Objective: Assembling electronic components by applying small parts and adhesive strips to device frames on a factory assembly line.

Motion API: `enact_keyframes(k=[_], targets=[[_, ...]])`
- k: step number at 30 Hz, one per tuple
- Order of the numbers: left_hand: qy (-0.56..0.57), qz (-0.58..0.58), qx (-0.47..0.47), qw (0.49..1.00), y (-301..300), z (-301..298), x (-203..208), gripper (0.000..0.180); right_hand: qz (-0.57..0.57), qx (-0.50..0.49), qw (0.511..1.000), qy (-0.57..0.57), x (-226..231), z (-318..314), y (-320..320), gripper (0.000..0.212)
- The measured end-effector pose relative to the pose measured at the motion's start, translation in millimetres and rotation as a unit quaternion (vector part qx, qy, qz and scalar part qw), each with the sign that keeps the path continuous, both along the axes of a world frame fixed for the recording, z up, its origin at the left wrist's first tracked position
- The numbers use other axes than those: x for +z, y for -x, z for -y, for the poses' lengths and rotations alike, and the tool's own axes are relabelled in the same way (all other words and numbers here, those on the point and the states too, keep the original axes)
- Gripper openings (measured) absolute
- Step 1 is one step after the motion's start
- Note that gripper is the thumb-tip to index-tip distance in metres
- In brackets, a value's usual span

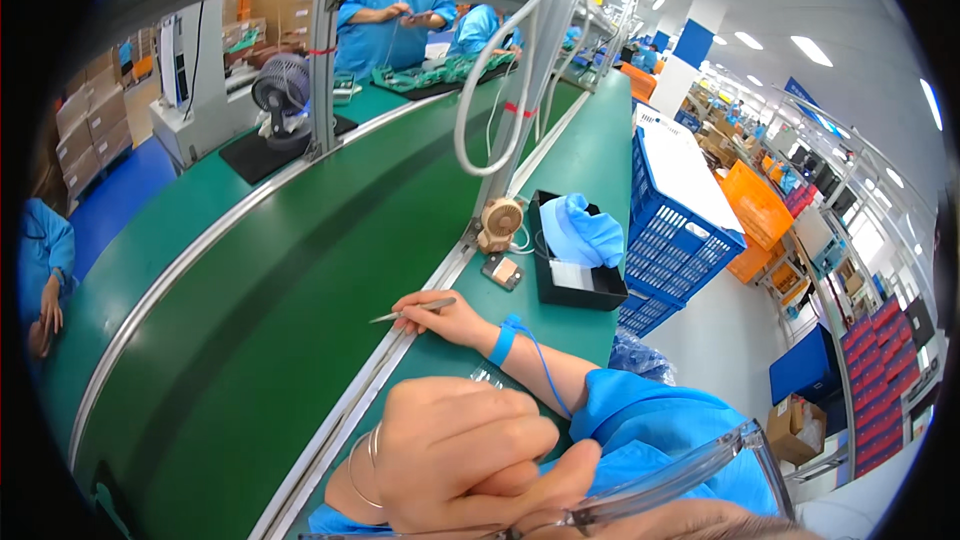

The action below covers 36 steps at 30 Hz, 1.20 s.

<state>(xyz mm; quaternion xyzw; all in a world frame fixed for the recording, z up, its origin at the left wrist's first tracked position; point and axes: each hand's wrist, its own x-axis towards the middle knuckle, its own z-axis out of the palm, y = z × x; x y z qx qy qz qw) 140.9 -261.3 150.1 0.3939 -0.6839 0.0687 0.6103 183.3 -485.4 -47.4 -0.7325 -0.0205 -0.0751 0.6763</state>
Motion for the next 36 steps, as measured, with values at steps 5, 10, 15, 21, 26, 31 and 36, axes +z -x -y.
enact_keyframes(k=[5,10,15,21,26,31,36], targets=[[-0.106,0.063,-0.149,0.981,-26.9,-4.9,-15.4,0.023,0.007,-0.005,1.0,0.009,-7.4,-1.7,1.9,0.024],[0.024,0.005,-0.006,1.0,-1.6,1.2,-4.7,0.025,0.005,-0.008,1.0,0.013,-1.4,0.4,4.5,0.025],[0.111,0.104,0.046,0.987,2.9,9.7,2.0,0.026,0.005,0.007,1.0,0.013,0.9,1.7,0.8,0.026],[0.103,0.119,0.019,0.987,-5.2,16.7,-11.1,0.031,-0.007,-0.014,1.0,0.02,1.4,4.5,3.1,0.025],[0.037,0.0,0.062,0.997,-2.5,-6.0,-13.8,0.017,0.009,0.001,1.0,0.001,-5.8,-1.7,1.0,0.023],[0.122,0.125,0.177,0.969,-12.8,3.4,-11.5,0.027,-0.007,-0.009,1.0,0.003,-2.7,1.6,5.9,0.024],[0.05,0.141,0.122,0.981,-1.2,-2.4,-2.8,0.017,0.015,0.004,1.0,0.014,-4.1,5.5,1.1,0.026]])
